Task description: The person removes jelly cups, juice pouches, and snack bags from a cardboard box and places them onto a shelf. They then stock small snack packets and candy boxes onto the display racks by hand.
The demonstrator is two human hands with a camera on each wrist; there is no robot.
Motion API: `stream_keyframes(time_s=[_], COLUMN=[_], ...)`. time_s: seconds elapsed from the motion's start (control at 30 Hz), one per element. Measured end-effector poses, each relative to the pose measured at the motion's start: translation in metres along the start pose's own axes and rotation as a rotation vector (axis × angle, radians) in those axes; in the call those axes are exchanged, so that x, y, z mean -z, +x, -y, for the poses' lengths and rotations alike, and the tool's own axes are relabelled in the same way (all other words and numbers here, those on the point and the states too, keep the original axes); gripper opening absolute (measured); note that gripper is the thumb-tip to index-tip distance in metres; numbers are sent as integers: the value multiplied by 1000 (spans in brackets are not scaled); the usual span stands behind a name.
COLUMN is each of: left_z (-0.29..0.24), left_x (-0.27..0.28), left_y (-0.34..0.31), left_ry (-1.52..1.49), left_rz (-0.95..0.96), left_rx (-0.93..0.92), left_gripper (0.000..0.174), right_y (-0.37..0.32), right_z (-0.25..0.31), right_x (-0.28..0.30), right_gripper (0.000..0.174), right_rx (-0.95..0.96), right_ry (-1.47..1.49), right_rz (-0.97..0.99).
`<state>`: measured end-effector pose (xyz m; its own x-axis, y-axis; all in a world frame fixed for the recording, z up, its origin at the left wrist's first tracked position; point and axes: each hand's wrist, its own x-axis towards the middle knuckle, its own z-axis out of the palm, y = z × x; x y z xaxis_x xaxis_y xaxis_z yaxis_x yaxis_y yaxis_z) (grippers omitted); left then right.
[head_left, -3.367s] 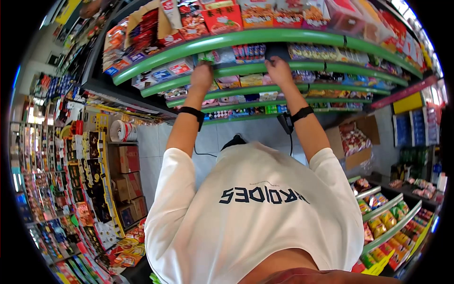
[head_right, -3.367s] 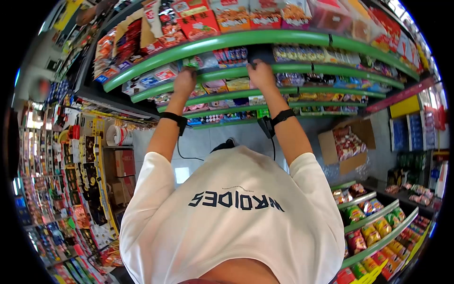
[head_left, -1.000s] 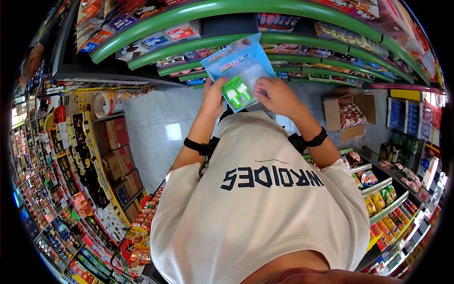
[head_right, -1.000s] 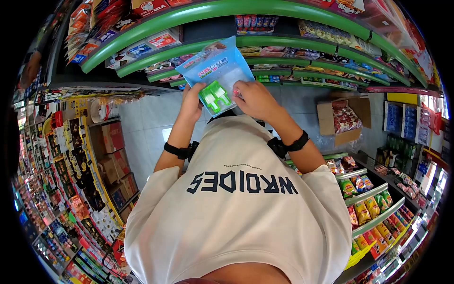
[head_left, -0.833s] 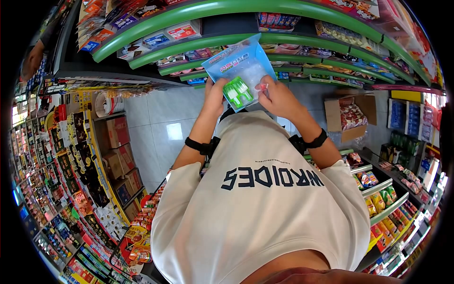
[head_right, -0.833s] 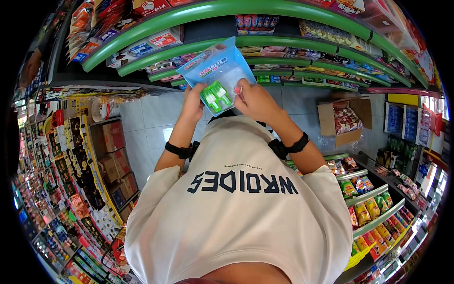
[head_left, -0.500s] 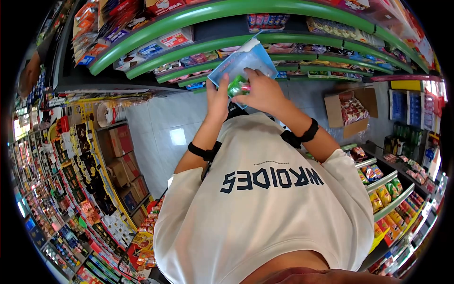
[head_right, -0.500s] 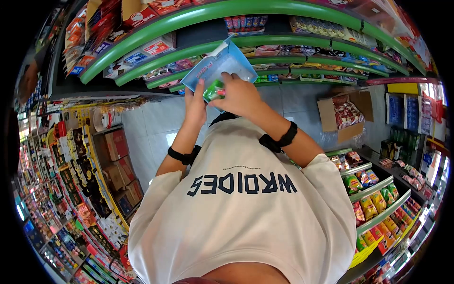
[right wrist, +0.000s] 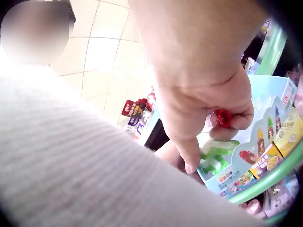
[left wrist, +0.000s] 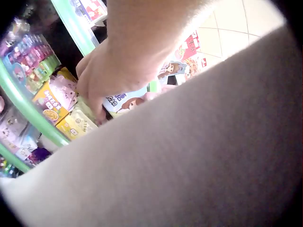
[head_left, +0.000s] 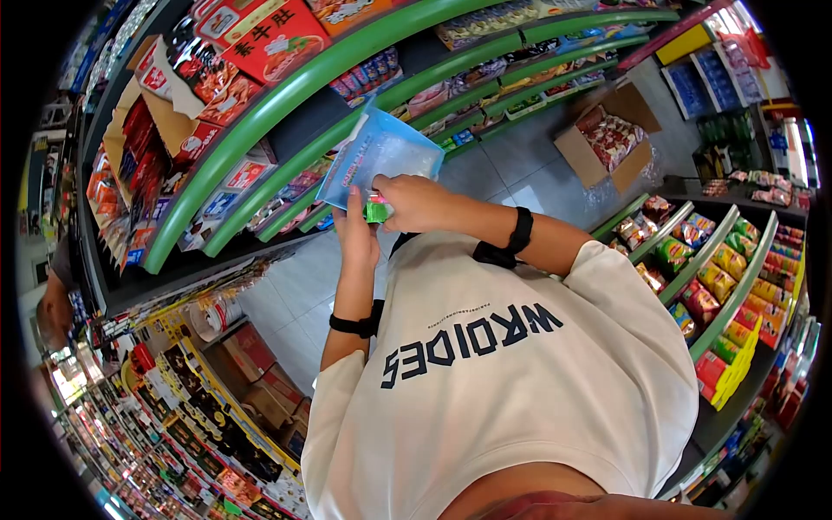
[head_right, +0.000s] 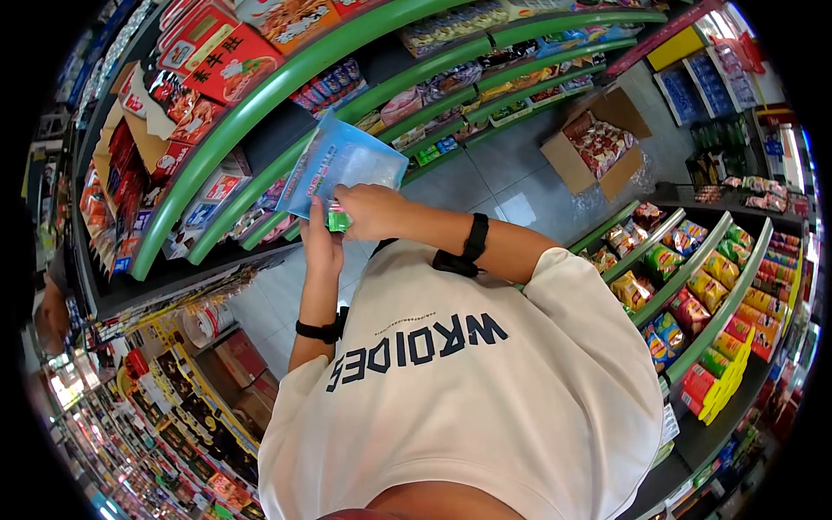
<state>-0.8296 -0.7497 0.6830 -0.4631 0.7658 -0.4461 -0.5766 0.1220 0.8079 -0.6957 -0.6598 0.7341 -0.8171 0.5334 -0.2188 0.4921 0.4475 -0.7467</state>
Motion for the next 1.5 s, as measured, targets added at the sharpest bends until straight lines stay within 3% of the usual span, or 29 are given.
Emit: stream_keyframes(time_s=[0.27,0.4,0.47,0.5,0.63,0.73,0.8,0.87,0.93,0.97,1.0,1.13,1.37,1.5], left_z=[-5,1,-2,-2,-4,-3,-3,6,13,17,25,74,149,169], left_x=[6,16,23,25,36,38,40,38,21,12,3,-45,-138,-159], left_y=[-3,5,-1,-5,-16,-26,-32,-30,-36,-38,-38,-43,-89,-112], left_ry=[-30,-128,-58,-65,-55,-4,-15,-48,-41,-32,-45,-100,-223,-221], left_rz=[19,105,45,54,17,-61,-22,27,-19,-56,-84,-154,-333,-412], left_rx=[67,154,118,117,67,55,54,38,13,-32,-44,-158,-130,-127], left_gripper=[61,59,60,60,61,61,61,59,58,57,56,55,54,54], right_y=[-5,-2,-2,-2,-15,-35,-59,-61,-63,-34,-48,11,73,90], right_z=[-27,-35,-42,-51,-89,-145,-174,-237,-275,-348,-299,-343,-330,-326], right_x=[22,15,21,28,83,138,196,251,309,342,364,412,421,414], right_gripper=[38,40,36,36,46,35,26,21,26,34,29,44,43,43], right_rx=[106,63,114,113,-83,-134,-174,-262,-241,-209,-576,-259,-98,-16], right_ry=[214,281,438,426,600,795,733,467,645,447,271,-59,-307,-376], right_rz=[-330,-291,-495,-499,-640,-883,-924,-1031,-995,-997,-917,-711,-508,-477])
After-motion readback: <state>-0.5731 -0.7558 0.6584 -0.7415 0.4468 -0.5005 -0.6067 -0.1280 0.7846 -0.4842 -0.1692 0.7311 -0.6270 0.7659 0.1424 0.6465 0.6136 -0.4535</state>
